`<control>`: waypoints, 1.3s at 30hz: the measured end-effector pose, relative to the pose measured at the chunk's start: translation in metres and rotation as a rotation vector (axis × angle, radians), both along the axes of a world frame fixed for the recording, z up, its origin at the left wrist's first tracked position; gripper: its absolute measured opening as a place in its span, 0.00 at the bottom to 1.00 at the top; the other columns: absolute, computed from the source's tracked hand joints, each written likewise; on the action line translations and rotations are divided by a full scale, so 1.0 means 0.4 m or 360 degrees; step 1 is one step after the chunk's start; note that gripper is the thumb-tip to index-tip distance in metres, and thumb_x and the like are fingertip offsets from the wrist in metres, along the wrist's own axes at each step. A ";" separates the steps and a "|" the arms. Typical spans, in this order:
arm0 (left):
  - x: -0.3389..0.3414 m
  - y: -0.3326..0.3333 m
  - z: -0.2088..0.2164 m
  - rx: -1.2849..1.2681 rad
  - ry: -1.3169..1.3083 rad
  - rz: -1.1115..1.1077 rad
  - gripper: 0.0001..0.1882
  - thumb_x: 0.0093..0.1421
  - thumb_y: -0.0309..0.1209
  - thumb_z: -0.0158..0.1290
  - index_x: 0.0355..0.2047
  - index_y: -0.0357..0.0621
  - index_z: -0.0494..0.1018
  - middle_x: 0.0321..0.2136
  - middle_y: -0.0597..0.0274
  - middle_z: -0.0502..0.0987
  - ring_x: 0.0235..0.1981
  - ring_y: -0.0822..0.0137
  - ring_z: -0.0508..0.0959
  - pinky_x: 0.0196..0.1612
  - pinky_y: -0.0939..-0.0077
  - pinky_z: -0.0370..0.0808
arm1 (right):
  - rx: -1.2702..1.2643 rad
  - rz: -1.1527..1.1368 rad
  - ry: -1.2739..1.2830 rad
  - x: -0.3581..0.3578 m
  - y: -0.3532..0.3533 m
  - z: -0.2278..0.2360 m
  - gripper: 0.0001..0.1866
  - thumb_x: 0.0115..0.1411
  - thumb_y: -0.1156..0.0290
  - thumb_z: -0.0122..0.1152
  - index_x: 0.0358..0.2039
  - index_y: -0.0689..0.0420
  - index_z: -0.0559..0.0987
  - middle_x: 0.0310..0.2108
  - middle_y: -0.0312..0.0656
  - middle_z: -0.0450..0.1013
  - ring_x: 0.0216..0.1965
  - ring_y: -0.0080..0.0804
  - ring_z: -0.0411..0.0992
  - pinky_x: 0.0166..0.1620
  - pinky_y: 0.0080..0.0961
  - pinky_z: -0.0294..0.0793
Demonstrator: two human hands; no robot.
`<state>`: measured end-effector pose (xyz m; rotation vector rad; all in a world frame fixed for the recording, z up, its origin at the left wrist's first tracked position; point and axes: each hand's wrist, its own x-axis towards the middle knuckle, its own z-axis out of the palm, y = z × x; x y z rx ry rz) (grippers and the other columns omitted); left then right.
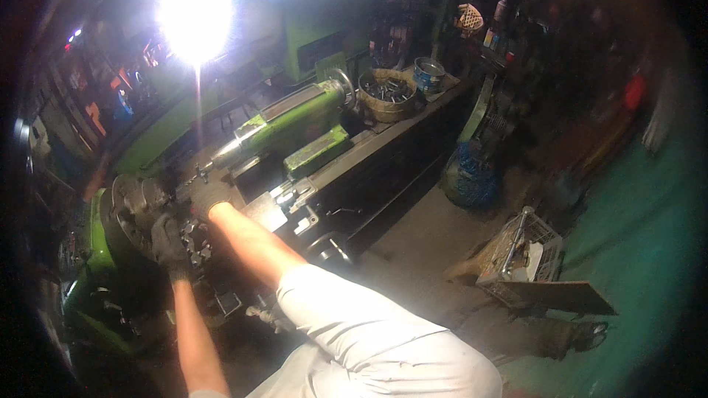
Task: The person operates a green metal lathe in a workshop, securing a cylindrical metal workpiece in the chuck and using a wrench to tighten it. They adjust the tailstock and tool post, then engage the lathe to machine the workpiece while applying cutting fluid from a red container. The person repeatedly checks alignment and makes fine adjustments throughout the process.
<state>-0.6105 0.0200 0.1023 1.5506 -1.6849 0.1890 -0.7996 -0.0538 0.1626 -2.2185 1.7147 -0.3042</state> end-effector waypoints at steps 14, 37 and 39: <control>-0.021 -0.156 -0.204 0.0126 -0.0180 0.0086 0.19 0.72 0.42 0.46 0.36 0.41 0.81 0.34 0.39 0.82 0.35 0.39 0.81 0.39 0.45 0.76 | 0.0195 0.0035 0.0049 0.029 -0.037 -0.014 0.23 0.57 0.52 0.68 0.50 0.49 0.88 0.52 0.46 0.83 0.54 0.44 0.81 0.54 0.41 0.80; 0.012 -0.245 -0.249 0.0501 -0.0940 0.0446 0.15 0.72 0.39 0.46 0.55 0.52 0.72 0.33 0.49 0.84 0.35 0.45 0.85 0.38 0.48 0.80 | 0.0086 0.0290 -0.0043 -0.003 -0.063 -0.039 0.20 0.67 0.54 0.57 0.52 0.47 0.87 0.55 0.45 0.81 0.57 0.43 0.80 0.59 0.42 0.76; 0.070 -0.266 -0.280 0.0616 -0.1057 0.0545 0.18 0.72 0.40 0.47 0.58 0.50 0.71 0.33 0.49 0.84 0.37 0.47 0.85 0.38 0.49 0.80 | 0.0109 0.0531 0.0041 0.009 -0.085 -0.053 0.22 0.72 0.58 0.49 0.59 0.48 0.83 0.62 0.42 0.77 0.62 0.43 0.76 0.62 0.44 0.75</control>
